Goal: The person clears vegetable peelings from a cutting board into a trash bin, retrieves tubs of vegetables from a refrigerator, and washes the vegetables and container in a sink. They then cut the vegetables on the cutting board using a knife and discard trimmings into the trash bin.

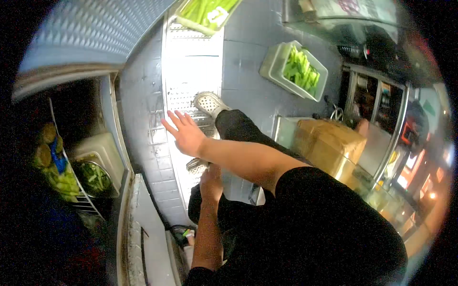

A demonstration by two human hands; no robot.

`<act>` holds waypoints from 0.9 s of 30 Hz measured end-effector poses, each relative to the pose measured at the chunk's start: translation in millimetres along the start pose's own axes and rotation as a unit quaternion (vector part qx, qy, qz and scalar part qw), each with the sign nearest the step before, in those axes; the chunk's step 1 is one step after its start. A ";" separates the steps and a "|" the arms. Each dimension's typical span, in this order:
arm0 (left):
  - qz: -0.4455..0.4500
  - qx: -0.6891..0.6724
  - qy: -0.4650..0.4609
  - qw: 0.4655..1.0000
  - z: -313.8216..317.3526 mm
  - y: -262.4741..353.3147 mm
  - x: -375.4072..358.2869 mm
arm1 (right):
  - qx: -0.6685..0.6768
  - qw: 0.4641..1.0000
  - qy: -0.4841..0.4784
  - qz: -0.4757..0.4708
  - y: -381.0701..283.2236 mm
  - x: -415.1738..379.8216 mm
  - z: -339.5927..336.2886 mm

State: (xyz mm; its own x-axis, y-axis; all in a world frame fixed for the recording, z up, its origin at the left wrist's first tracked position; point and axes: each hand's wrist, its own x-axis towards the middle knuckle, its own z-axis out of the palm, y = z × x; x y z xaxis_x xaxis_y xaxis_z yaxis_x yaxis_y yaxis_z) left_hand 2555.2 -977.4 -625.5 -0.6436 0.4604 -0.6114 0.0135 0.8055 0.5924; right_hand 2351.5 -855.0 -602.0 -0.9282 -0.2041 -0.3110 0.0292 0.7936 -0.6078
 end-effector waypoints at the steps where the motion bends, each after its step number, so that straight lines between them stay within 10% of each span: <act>1: 0.012 -0.013 0.013 1.000 -17.6 18.7 -13.0 | -0.007 1.000 -0.011 0.023 2.6 -10.5 -13.1; 16: -0.032 0.072 -0.008 0.997 -226.2 162.2 -57.5 | 0.021 0.903 0.163 0.396 85.6 -245.1 -260.7; 27: -0.029 0.050 0.059 0.997 -320.1 289.7 25.5 | 0.068 0.917 0.109 0.378 143.9 -212.6 -381.2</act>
State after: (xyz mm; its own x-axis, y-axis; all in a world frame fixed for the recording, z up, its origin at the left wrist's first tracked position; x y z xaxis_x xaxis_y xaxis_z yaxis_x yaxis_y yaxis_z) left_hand 2297.8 -851.7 -301.5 -0.7316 0.3692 -0.5731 0.0457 0.8653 0.4991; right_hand 2411.7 -478.9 -344.9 -0.6751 0.5062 -0.5367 0.7271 0.5795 -0.3680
